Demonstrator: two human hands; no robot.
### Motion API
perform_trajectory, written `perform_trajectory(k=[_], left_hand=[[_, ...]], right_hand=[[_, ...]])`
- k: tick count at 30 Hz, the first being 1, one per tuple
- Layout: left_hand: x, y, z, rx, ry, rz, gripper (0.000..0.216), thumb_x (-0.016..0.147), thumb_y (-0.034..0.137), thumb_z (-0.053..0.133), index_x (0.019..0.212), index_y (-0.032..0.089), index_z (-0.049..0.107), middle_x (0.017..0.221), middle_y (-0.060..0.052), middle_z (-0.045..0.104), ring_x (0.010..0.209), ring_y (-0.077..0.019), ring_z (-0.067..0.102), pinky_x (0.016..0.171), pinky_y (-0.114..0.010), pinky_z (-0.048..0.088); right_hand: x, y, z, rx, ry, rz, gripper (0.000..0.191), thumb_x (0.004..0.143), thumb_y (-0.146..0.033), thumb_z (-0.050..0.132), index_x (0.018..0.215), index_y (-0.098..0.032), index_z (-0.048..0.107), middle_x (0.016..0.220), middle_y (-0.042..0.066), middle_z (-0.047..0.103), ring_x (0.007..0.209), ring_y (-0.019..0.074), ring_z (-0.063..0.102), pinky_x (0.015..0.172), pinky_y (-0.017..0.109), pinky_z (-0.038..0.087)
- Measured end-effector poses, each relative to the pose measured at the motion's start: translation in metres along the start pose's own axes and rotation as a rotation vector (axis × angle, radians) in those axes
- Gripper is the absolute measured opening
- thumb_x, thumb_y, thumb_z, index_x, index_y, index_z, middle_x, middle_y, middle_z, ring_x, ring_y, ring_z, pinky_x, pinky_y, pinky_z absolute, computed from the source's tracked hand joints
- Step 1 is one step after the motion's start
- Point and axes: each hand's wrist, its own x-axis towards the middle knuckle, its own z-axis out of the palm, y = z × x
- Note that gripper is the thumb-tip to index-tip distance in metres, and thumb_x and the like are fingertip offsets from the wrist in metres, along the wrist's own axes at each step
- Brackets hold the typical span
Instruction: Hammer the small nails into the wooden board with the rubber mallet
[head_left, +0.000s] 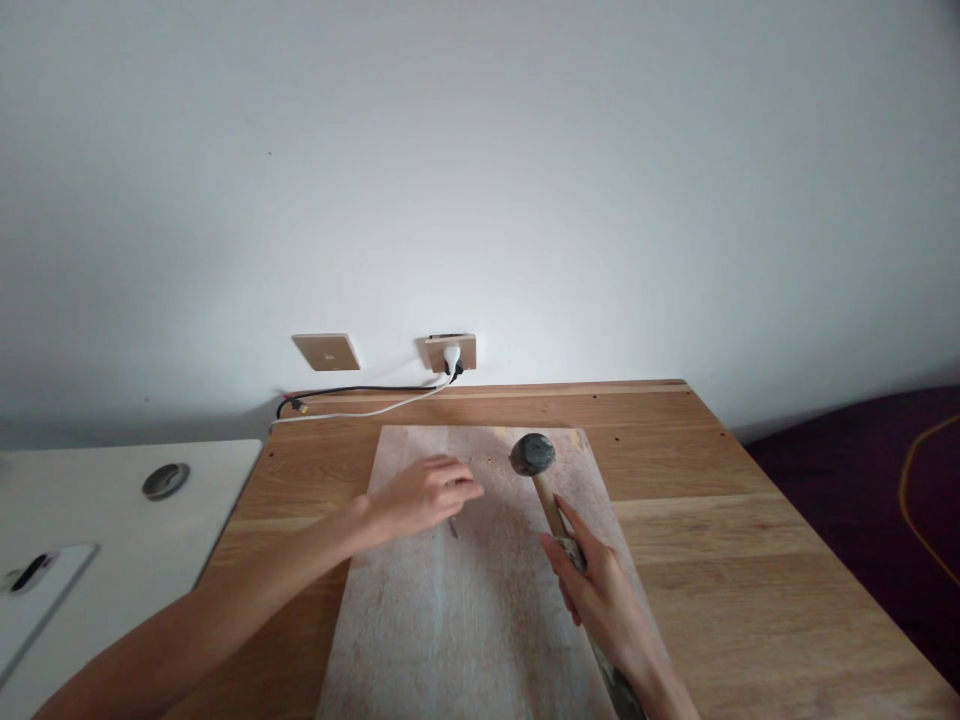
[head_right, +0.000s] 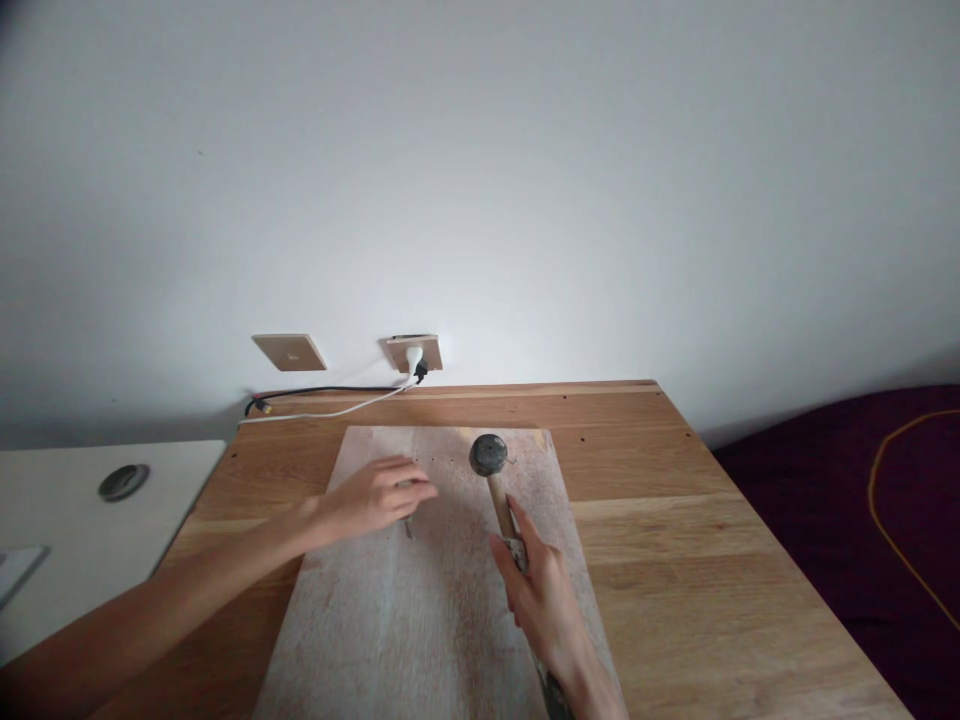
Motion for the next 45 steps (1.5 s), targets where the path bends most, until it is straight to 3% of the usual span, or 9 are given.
perform_trajectory(k=[3,7,15,25,31,39,45], left_hand=[[0.021,-0.015,0.017,-0.276,0.132,-0.364,0.01,0.096,0.012,0.066,0.097,0.019,0.073,0.092,-0.003,0.074,0.085,-0.0167,0.069,0.081,-0.027,0.052],[0.041,-0.027,0.036,-0.41,0.112,-0.519,0.013,0.087,0.006,0.071,0.089,0.018,0.075,0.087,-0.003,0.076,0.081,-0.0179,0.07,0.08,-0.028,0.052],[0.042,-0.026,0.047,-0.496,0.087,-0.561,0.011,0.088,0.008,0.069,0.091,0.016,0.076,0.083,-0.003,0.076,0.075,-0.0163,0.069,0.073,-0.025,0.049],[0.035,-0.026,0.052,-0.447,0.126,-0.482,0.017,0.088,0.004,0.067,0.094,0.016,0.076,0.088,-0.004,0.075,0.076,-0.0146,0.068,0.074,-0.023,0.05],[0.033,-0.028,0.055,-0.42,0.166,-0.456,0.02,0.086,0.0,0.065,0.092,0.016,0.076,0.09,-0.005,0.075,0.084,-0.0168,0.07,0.08,-0.025,0.052],[0.034,-0.027,0.054,-0.452,0.122,-0.438,0.022,0.088,0.001,0.062,0.096,0.016,0.076,0.095,-0.006,0.075,0.09,-0.0185,0.071,0.086,-0.029,0.054],[0.036,-0.029,0.055,-0.524,0.128,-0.465,0.013,0.09,0.008,0.068,0.093,0.016,0.078,0.096,-0.007,0.074,0.083,-0.017,0.07,0.078,-0.026,0.054]], right_hand=[[0.0,0.0,0.0,0.014,0.045,-0.019,0.088,0.091,-0.065,0.055,0.155,-0.005,0.049,0.046,-0.01,0.047,0.036,0.014,0.046,0.038,0.024,0.039],[-0.002,0.005,-0.002,0.032,0.053,-0.036,0.088,0.094,-0.063,0.055,0.157,-0.004,0.045,0.045,-0.011,0.046,0.036,0.0133,0.045,0.038,0.023,0.038],[-0.003,0.013,-0.005,0.047,0.052,-0.044,0.088,0.095,-0.063,0.055,0.158,-0.003,0.043,0.044,-0.011,0.047,0.035,0.0128,0.045,0.039,0.023,0.038],[-0.002,-0.002,-0.001,0.008,0.02,-0.04,0.088,0.094,-0.064,0.053,0.156,-0.003,0.045,0.046,-0.011,0.046,0.037,0.013,0.045,0.038,0.023,0.038],[-0.001,-0.007,0.0,0.011,0.018,-0.023,0.091,0.092,-0.065,0.054,0.158,-0.003,0.044,0.046,-0.011,0.045,0.037,0.013,0.045,0.037,0.023,0.037],[-0.003,-0.007,0.001,0.042,0.016,-0.039,0.09,0.093,-0.065,0.055,0.157,-0.004,0.045,0.046,-0.011,0.047,0.036,0.0133,0.046,0.038,0.023,0.038],[-0.001,-0.01,0.003,0.026,-0.016,-0.038,0.088,0.093,-0.064,0.054,0.157,-0.005,0.045,0.046,-0.01,0.048,0.037,0.0138,0.047,0.039,0.023,0.039]])
